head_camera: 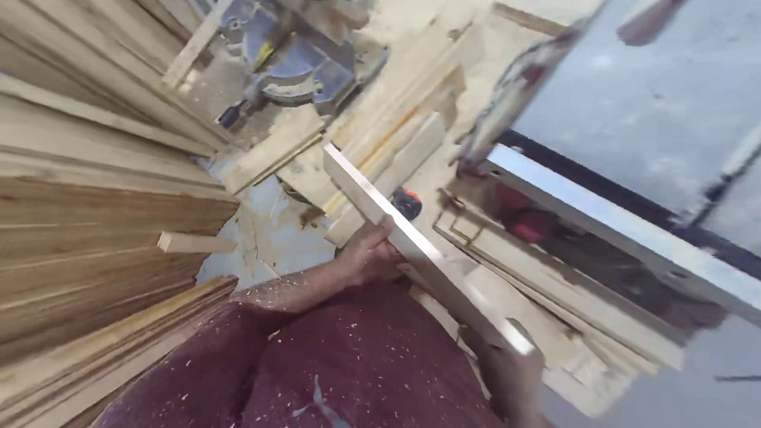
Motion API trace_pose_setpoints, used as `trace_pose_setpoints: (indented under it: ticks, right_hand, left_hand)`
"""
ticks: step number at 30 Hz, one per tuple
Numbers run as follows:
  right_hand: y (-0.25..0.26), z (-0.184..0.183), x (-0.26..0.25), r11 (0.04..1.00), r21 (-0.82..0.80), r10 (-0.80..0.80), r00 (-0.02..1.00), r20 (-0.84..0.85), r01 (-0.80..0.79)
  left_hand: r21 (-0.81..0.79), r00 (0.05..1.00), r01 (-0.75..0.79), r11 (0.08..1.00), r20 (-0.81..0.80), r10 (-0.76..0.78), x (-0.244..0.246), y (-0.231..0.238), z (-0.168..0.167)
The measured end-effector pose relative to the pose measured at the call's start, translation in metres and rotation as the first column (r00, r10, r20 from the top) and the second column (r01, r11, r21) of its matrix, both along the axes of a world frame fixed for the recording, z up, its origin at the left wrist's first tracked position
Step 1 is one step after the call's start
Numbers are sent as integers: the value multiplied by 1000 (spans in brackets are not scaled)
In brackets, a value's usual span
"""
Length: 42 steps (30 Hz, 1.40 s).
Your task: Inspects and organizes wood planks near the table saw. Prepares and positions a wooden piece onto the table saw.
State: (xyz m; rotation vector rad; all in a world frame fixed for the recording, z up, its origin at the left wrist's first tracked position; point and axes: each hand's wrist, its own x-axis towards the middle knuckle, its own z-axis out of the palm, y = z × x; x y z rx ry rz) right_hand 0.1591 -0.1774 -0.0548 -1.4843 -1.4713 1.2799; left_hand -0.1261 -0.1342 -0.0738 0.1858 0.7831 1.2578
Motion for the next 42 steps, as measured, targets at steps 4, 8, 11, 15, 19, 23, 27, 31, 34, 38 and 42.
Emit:
trace_pose_setpoints:
  ticks: [4,8,11,15,19,23,27,31,34,38,42]
  right_hand:
    - [45,-3,-87,811,275,478,856,198,-516]
    - [62,-4,-125,707,85,635,683,361,-702]
    - [59,-15,-122,791,-57,590,734,338,-610]
    - [52,-35,-110,900,-108,431,828,359,-422]
    - [42,-43,-101,922,-190,386,837,387,-337]
    - [40,-43,-101,936,-191,346,874,342,-295]
    - [41,-45,-97,948,-155,313,901,301,-278]
    - [45,-43,-94,929,-187,365,871,328,-319]
    - [50,-39,-89,911,-209,409,836,366,-355]
    - [49,-34,-75,901,-258,427,818,386,-349]
    - [42,-39,-57,907,-256,411,832,372,-333]
  left_hand:
    - [-11,940,-341,940,-9,341,-49,10,10]
    - [25,794,-405,914,-485,365,-150,24,13]
    - [-78,454,-246,966,-890,44,-231,21,21]
    - [-322,-129,-155,934,-931,-342,-312,28,14]
    - [-516,-351,-35,856,-795,-494,-346,68,-38]
    - [-517,-291,89,851,-831,-474,-354,80,-57]
    - [-299,-335,48,953,-904,-266,-285,82,-24]
    - [-306,-288,335,891,-934,-212,-153,84,-15]
    - [-454,-479,349,820,-838,-260,-75,82,-29]
    - [-439,-630,246,864,-750,-202,-47,84,-42]
    - [-487,-590,220,845,-756,-283,-42,90,-36]
